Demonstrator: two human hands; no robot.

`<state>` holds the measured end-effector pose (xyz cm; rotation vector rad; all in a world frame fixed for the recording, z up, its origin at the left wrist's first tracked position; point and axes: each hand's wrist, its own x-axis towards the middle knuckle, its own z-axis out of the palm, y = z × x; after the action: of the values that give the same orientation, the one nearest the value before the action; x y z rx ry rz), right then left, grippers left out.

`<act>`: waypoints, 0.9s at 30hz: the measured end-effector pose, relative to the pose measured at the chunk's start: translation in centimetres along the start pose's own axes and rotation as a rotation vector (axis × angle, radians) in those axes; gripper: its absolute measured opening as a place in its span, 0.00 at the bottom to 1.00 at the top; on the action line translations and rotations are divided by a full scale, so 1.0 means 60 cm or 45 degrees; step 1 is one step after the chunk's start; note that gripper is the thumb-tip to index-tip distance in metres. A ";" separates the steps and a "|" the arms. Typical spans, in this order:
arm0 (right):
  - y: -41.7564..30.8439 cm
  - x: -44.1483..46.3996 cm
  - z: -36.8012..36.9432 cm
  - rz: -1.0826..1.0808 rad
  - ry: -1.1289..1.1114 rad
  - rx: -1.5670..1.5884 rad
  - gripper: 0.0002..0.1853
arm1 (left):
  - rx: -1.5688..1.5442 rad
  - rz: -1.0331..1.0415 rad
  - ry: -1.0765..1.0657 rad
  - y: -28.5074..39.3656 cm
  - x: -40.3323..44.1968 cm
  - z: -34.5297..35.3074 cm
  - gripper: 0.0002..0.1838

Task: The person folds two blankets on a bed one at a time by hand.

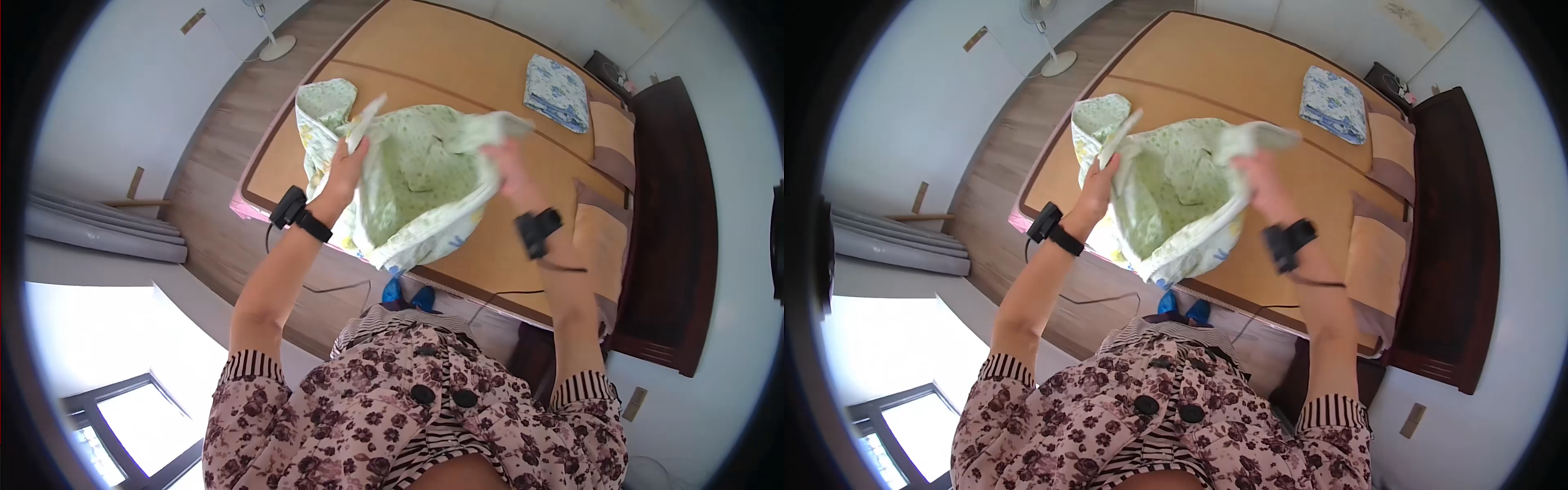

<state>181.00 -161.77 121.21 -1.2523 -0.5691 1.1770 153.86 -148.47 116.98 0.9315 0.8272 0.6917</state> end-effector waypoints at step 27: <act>0.226 -0.043 0.010 0.804 -0.500 -0.134 0.17 | 0.389 0.031 -0.892 -0.208 -0.142 0.108 0.27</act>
<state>174.67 -165.40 109.49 -1.3421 -0.5388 1.9710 156.93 -163.34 110.71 1.3527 0.2951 0.2188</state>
